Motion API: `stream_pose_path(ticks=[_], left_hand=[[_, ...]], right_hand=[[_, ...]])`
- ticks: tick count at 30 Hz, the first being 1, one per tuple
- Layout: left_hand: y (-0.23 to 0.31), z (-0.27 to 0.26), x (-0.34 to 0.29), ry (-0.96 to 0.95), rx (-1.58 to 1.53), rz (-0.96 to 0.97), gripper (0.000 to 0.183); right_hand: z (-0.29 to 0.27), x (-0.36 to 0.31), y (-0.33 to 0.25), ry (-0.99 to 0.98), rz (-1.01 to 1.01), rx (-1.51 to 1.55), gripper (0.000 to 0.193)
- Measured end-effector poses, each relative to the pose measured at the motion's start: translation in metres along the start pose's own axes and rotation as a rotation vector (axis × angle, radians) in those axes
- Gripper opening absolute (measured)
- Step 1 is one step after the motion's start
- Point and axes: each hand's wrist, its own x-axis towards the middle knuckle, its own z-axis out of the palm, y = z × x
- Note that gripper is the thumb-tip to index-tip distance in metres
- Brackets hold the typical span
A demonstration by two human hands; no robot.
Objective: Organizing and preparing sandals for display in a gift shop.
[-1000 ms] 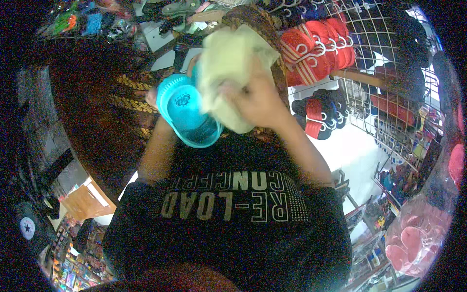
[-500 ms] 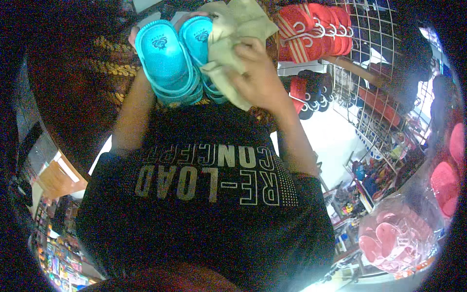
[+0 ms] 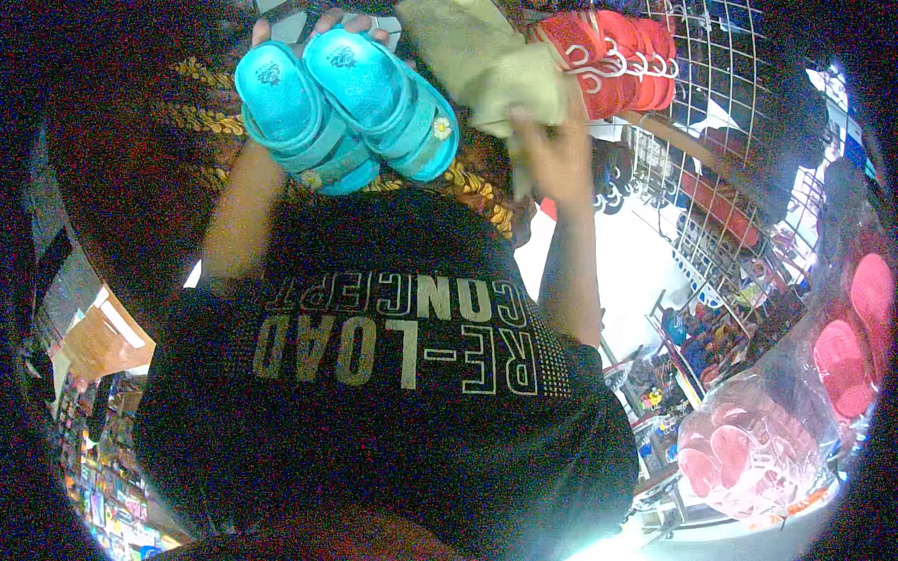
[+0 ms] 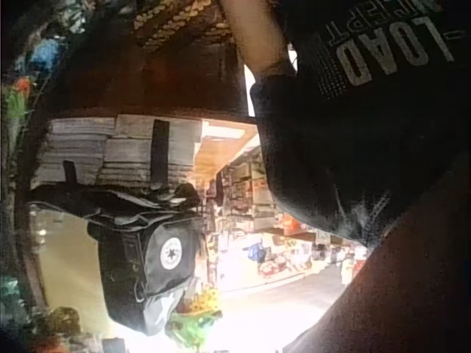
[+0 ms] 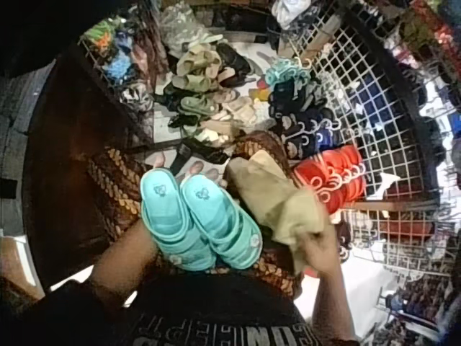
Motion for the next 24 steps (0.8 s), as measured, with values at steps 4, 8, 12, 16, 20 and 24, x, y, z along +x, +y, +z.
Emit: stream_pose_path(ticks=[4,8,12,16,20,24], left_hand=[[-0.001,-0.003,0.007,0.212,-0.105,-0.147,0.049],[-0.012,-0.001,0.017,-0.687,0.050,-0.053,0.066],[-0.004,-0.001,0.020,-0.556,-0.062,-0.224,0.041],[0.003,-0.008,0.017,-0.366,-0.049,-0.216,0.040],[0.005,-0.010,0.011,-0.308,-0.047,-0.217,0.039],[0.005,-0.006,0.010,-0.279,-0.055,-0.199,0.038]], right_hand=[[0.027,-0.015,-0.013,-0.226,-0.250,-0.652,0.029],[0.021,-0.034,-0.010,-0.292,-0.266,-0.553,0.025],[0.001,-0.035,-0.001,-0.336,-0.317,-0.264,0.022],[0.012,-0.024,-0.009,-0.133,0.019,0.368,0.050],[0.057,-0.006,-0.019,-0.346,-0.423,-0.375,0.061],[0.068,0.005,-0.017,-0.259,-0.111,-0.159,0.052]])
